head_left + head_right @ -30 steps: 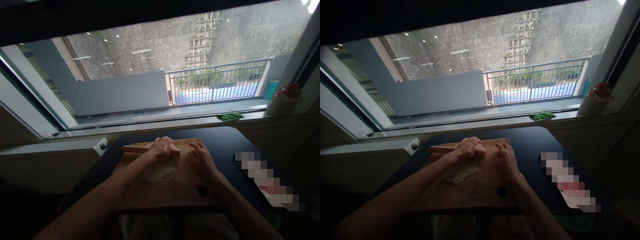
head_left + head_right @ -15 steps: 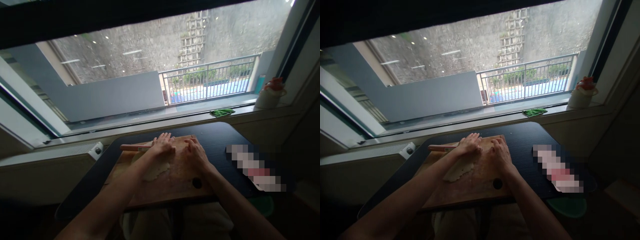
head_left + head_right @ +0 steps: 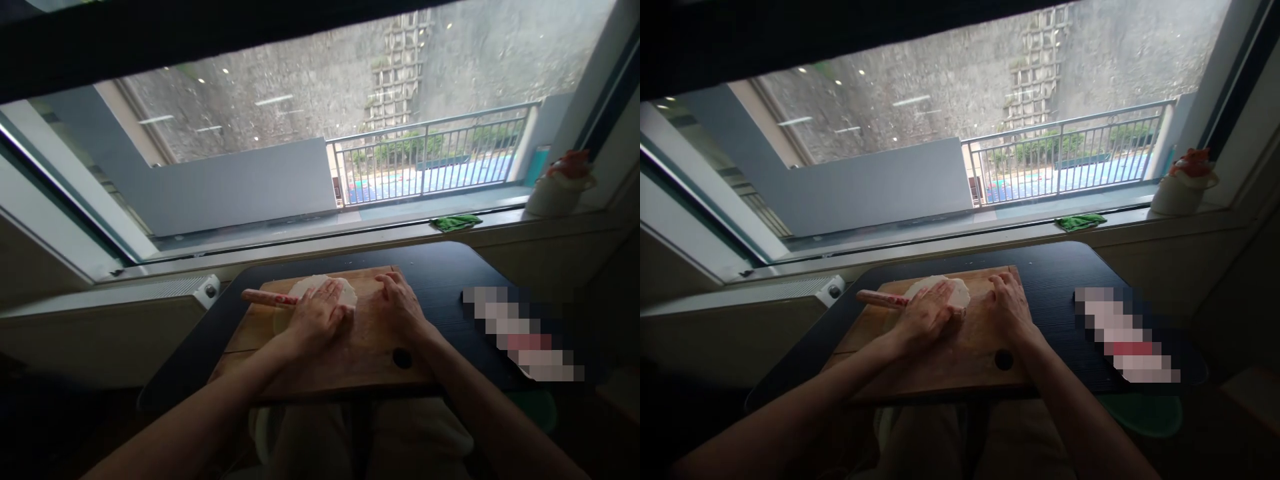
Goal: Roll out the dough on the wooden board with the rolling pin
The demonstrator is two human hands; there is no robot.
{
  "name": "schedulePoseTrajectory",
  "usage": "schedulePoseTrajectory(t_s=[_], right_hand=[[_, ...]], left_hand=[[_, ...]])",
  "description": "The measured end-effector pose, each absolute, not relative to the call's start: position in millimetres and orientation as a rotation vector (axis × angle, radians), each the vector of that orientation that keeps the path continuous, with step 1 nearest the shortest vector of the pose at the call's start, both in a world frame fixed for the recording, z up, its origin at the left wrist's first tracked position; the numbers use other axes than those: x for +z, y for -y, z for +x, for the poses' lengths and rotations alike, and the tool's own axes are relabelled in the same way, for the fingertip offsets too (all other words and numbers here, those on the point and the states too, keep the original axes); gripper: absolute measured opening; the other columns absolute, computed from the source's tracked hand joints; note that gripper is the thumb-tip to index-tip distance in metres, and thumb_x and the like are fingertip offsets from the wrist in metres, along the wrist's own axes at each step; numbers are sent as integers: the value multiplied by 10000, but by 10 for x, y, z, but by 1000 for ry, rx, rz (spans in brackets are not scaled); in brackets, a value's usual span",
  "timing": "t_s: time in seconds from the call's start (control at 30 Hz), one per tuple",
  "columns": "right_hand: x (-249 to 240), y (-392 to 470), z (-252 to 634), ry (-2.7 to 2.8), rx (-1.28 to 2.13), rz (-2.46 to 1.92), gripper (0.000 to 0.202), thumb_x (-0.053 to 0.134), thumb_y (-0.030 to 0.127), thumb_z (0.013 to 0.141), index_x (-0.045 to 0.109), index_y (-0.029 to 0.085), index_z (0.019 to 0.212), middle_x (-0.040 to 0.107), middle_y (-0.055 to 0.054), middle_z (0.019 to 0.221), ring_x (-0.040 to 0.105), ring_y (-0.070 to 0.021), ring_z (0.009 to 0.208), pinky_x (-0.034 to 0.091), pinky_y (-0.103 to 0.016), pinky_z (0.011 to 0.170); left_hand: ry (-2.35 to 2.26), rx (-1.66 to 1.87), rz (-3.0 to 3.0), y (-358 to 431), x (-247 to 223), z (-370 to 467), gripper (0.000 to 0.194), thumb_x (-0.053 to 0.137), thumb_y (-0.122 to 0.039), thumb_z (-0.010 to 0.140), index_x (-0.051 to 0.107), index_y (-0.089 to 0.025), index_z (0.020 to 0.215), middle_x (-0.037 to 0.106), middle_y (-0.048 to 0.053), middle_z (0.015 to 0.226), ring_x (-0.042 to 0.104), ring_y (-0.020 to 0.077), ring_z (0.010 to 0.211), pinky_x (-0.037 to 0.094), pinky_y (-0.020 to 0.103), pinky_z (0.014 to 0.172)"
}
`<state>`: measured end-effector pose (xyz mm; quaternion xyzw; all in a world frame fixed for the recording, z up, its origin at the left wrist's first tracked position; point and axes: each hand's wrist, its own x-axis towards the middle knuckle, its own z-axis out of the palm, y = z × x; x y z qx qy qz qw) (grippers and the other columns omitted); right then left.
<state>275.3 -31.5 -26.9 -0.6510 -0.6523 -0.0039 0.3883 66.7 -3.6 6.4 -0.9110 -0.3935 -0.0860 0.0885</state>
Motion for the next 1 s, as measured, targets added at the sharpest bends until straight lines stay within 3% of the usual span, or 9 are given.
schedulePoseTrajectory(t_s=[0.17,0.27,0.4,0.57,0.73,0.87,1.0], right_hand=[[-287,298,2773,1661,-66,-1645,345,414,141,801,548,174,1118,534,-76,1116,527,-183,977,405,-308,874],[-262,307,2759,1702,-58,-1579,322,402,162,829,542,165,1118,519,-91,1140,518,-192,1000,407,-333,879],[-160,387,2627,1893,-11,-1356,240,479,275,850,576,243,1067,539,-30,1139,496,-162,1046,374,-295,924],[-102,443,2476,2160,72,-1194,214,525,332,847,579,236,1031,592,-26,999,533,-154,945,387,-280,860],[-136,382,2482,2125,33,-1276,125,521,292,847,579,225,934,586,-17,895,527,-150,887,388,-263,808],[-124,388,2493,2132,53,-1279,134,537,261,831,554,230,961,582,-8,917,514,-147,901,375,-251,808],[-123,408,2493,2132,75,-1277,143,541,254,827,549,226,967,583,-11,938,508,-153,910,363,-257,827]], left_hand=[[1375,-76,-2738,-463,202,1063,480,229,-381,938,409,-156,1322,385,94,1400,302,220,1309,236,444,1060],[1277,-223,-2785,-247,119,849,482,233,-374,936,386,-164,1342,355,79,1420,262,203,1327,195,420,1083],[1267,-479,-2880,99,49,552,482,202,-318,935,365,-154,1357,319,61,1439,224,181,1340,126,411,1109],[1682,-714,-2907,-297,251,715,492,244,-321,902,451,-99,1289,478,94,1329,427,184,1224,328,307,1019],[1778,-147,-2947,-913,437,840,346,413,-303,800,646,-171,1018,662,52,1034,604,201,931,456,261,784],[1596,234,-2883,-1044,496,842,265,543,-299,696,667,-230,920,669,35,938,603,193,825,450,253,684],[1400,331,-2854,-1073,552,898,223,552,-318,655,659,-202,814,650,57,913,585,201,794,436,261,627]])
